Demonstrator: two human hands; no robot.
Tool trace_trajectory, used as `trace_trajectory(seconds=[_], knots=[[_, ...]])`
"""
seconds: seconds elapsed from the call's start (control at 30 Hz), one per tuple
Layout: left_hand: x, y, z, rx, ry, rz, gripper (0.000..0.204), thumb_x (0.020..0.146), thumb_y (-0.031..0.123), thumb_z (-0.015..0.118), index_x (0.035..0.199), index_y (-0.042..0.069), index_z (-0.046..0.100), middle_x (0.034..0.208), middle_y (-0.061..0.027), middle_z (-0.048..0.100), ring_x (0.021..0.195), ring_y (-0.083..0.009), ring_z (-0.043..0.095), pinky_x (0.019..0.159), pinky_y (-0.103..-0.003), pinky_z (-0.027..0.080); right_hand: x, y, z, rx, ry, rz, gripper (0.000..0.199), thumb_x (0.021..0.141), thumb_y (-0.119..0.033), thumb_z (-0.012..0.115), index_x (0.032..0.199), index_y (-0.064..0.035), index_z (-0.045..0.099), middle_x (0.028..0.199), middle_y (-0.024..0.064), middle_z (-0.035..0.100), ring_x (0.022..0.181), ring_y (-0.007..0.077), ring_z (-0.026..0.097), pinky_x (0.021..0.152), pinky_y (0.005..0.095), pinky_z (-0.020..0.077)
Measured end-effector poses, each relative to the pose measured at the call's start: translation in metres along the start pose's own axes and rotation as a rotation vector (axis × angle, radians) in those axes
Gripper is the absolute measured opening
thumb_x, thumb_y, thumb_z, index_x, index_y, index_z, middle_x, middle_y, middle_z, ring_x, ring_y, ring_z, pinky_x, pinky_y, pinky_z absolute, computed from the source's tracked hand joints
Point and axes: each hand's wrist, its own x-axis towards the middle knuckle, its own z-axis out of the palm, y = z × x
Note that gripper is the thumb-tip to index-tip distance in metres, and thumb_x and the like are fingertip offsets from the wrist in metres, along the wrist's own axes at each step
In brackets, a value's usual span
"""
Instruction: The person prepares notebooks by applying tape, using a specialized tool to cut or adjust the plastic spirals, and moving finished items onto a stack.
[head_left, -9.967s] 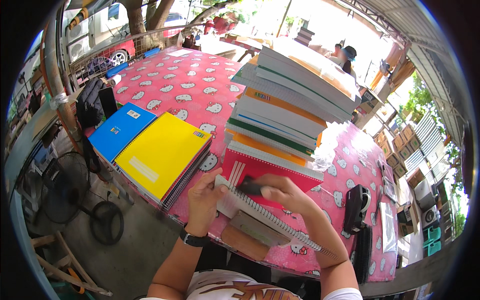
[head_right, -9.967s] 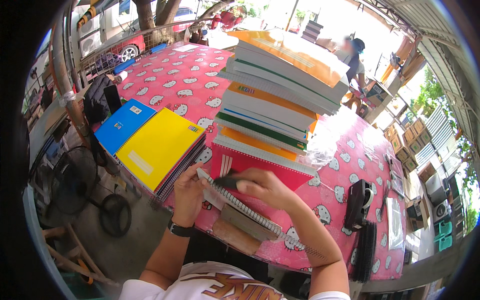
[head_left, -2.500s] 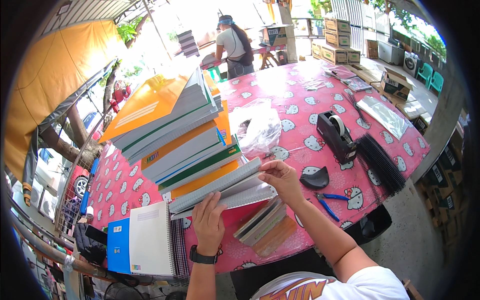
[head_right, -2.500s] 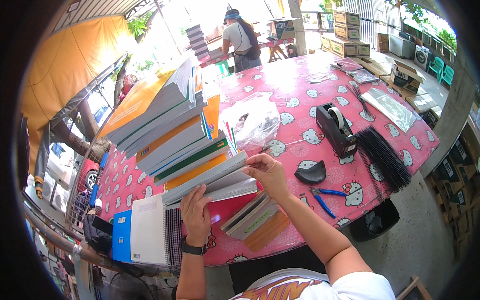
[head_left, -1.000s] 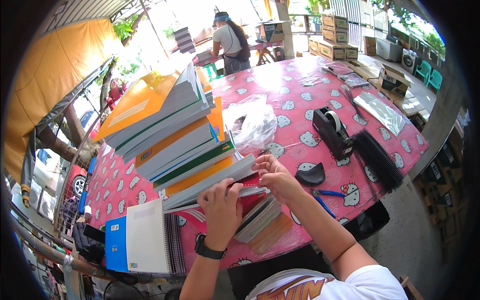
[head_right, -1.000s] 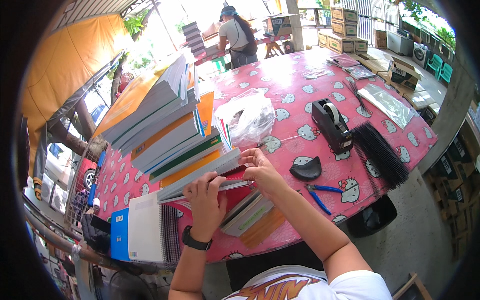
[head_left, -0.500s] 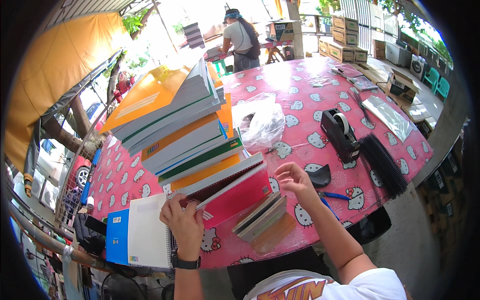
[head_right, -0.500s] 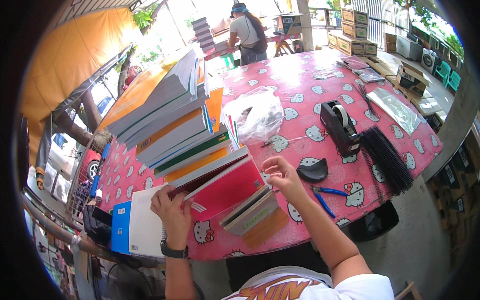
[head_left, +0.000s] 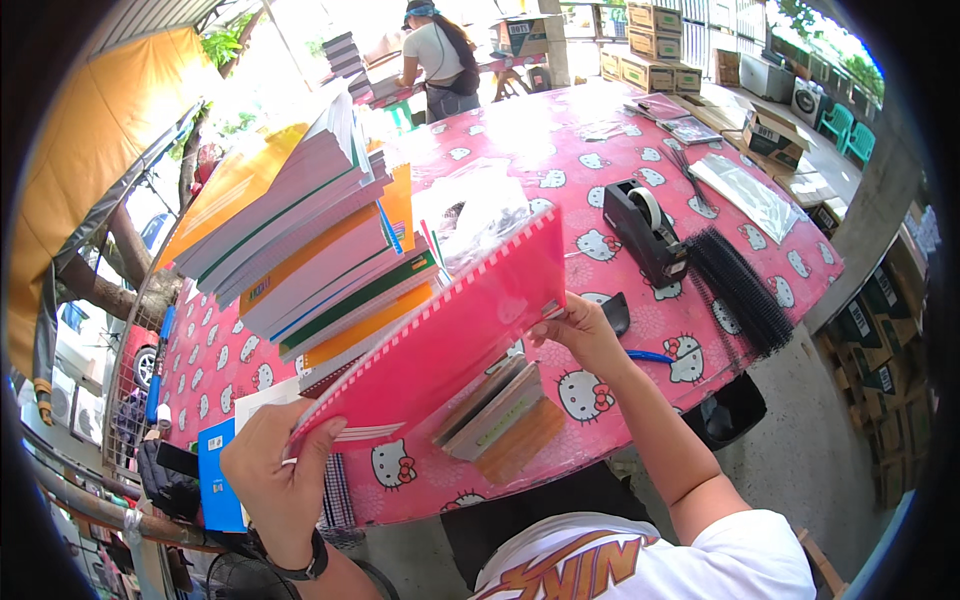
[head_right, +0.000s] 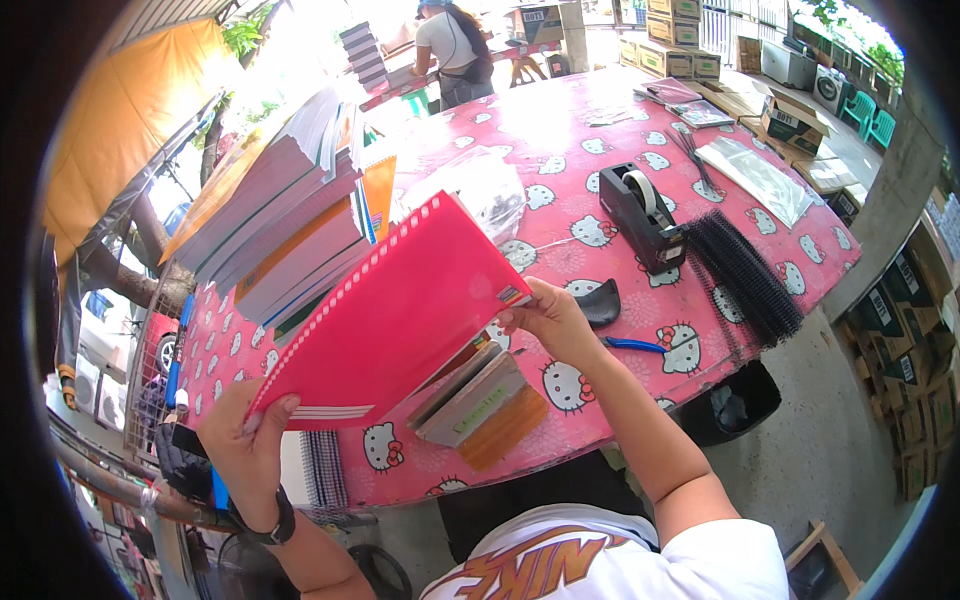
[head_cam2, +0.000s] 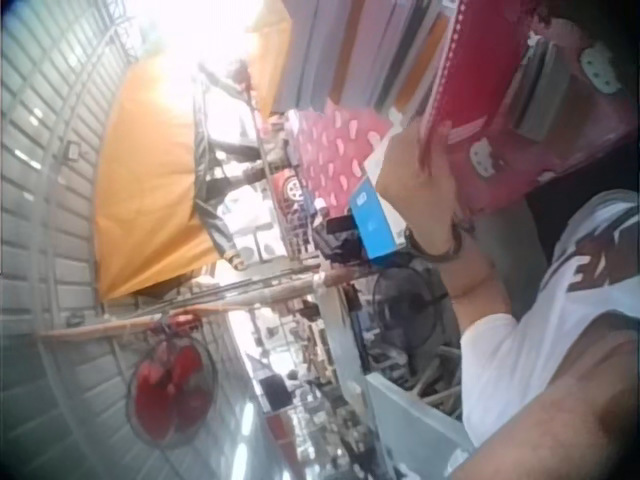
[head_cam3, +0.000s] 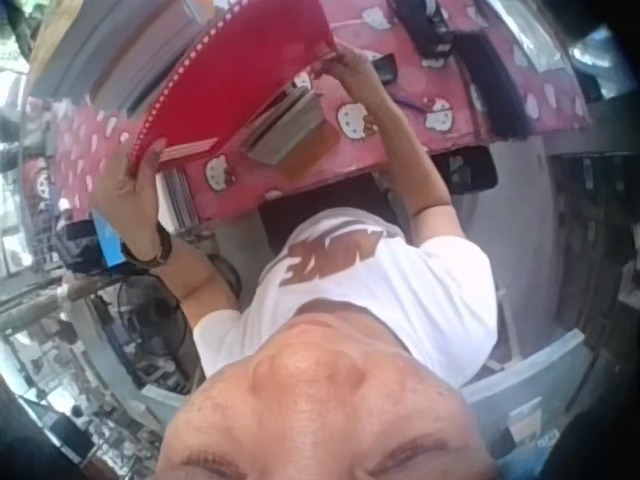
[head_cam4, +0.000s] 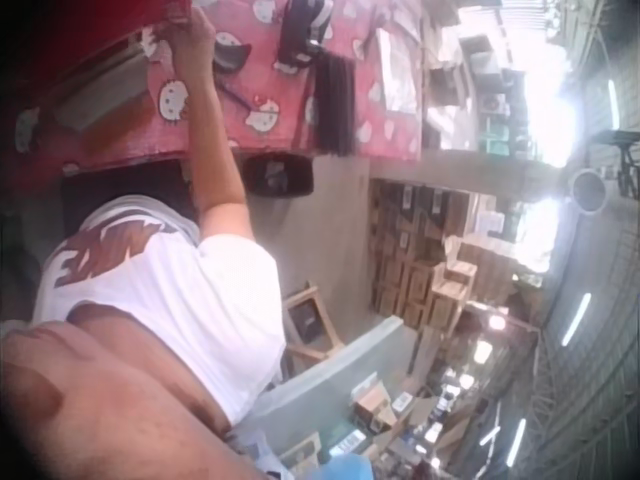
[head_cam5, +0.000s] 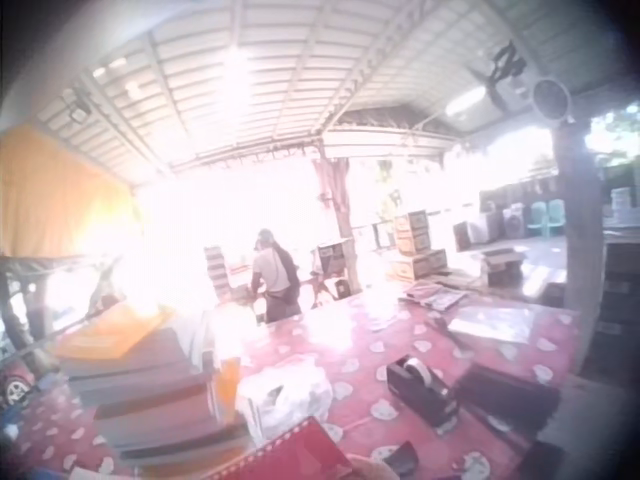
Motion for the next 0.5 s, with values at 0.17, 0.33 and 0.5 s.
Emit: trace_trajectory(seconds=[0.17,0.33,0.5], knots=[[0.023,0.016,0.000,-0.024,-0.165,-0.025,0.021,0.071,0.012,0.076,0.086,-0.001,0.068,0.068,-0.0125,0.064,0.056,-0.0211,0.060,0.054,-0.029,0.044,-0.011,0.017,-0.009,0.077,-0.060,0.077,0.016,0.087,-0.008,0.064,0.102,-0.0033,0.063,0.085,0.0028,0.064,0.077,0.0100,0.060,0.070,0.0279,0.0516],[0.040,0.020,0.013,-0.019,-0.215,-0.067,0.022,0.072,0.012,0.076,0.086,-0.002,0.067,0.071,-0.0142,0.065,0.060,-0.0217,0.063,0.055,-0.029,0.047,-0.021,0.027,-0.013,0.215,-0.065,0.157,0.017,0.087,-0.012,0.065,0.101,-0.0022,0.063,0.087,0.0034,0.065,0.078,0.0117,0.063,0.073,0.0289,0.0533],[0.059,0.029,0.016,-0.027,-0.279,-0.028,0.019,0.070,0.010,0.075,0.083,-0.002,0.067,0.070,-0.0141,0.065,0.060,-0.0244,0.063,0.055,-0.030,0.046,-0.024,0.033,-0.014,0.272,-0.010,0.240,0.019,0.087,-0.015,0.065,0.102,-0.0037,0.063,0.095,0.0054,0.067,0.084,0.0135,0.064,0.076,0.0312,0.0533]])
